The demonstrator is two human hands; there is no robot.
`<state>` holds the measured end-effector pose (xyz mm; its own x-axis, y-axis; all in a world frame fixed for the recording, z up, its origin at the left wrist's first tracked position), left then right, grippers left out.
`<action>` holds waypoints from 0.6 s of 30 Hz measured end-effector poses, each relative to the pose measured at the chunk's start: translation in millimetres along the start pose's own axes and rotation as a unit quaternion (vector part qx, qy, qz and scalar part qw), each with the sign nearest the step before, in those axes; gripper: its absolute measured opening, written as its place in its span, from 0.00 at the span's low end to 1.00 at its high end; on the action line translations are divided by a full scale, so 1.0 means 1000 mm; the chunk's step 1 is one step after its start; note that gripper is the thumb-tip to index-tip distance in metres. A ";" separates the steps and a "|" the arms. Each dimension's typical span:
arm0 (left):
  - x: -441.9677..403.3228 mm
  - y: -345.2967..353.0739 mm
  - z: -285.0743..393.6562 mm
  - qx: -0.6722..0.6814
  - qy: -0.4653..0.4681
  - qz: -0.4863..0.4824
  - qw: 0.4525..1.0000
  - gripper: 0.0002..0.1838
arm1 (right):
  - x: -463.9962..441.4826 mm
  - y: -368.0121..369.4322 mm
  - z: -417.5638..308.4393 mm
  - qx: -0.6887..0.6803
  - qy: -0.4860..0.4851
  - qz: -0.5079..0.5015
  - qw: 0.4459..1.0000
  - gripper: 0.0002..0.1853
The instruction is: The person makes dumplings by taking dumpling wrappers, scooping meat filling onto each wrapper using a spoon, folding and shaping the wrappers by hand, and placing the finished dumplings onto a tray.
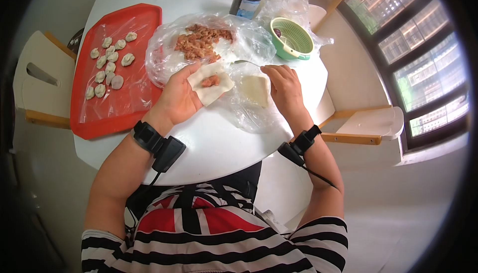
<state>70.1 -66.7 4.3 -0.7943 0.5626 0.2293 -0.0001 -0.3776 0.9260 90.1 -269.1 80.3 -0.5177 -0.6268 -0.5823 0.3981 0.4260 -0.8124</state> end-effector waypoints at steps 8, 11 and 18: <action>0.012 0.018 0.008 -0.024 -0.004 -0.020 1.000 0.24 | -0.025 -0.013 -0.032 -0.202 0.074 -0.021 0.976 0.14; 0.013 0.019 0.007 -0.040 -0.007 -0.023 0.999 0.24 | -0.032 -0.003 -0.044 -0.342 0.178 -0.101 0.917 0.18; 0.017 0.017 -0.003 -0.055 -0.003 -0.004 0.998 0.23 | -0.024 0.002 -0.074 -0.341 0.133 -0.008 0.931 0.12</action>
<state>54.5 -65.7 23.4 -0.7907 0.5696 0.2244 -0.0727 -0.4513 0.8894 47.4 -205.1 90.1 -0.7241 -0.4918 -0.4835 -0.1374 0.7899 -0.5977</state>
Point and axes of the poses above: each hand's wrist, its own x-axis away from the middle knuckle, its own y-axis out of the palm, z = x × y, the point moved 6 cm from there along -x, towards the middle knuckle, and after that the axes turned 10 degrees about -y, right-handed, at the moved point
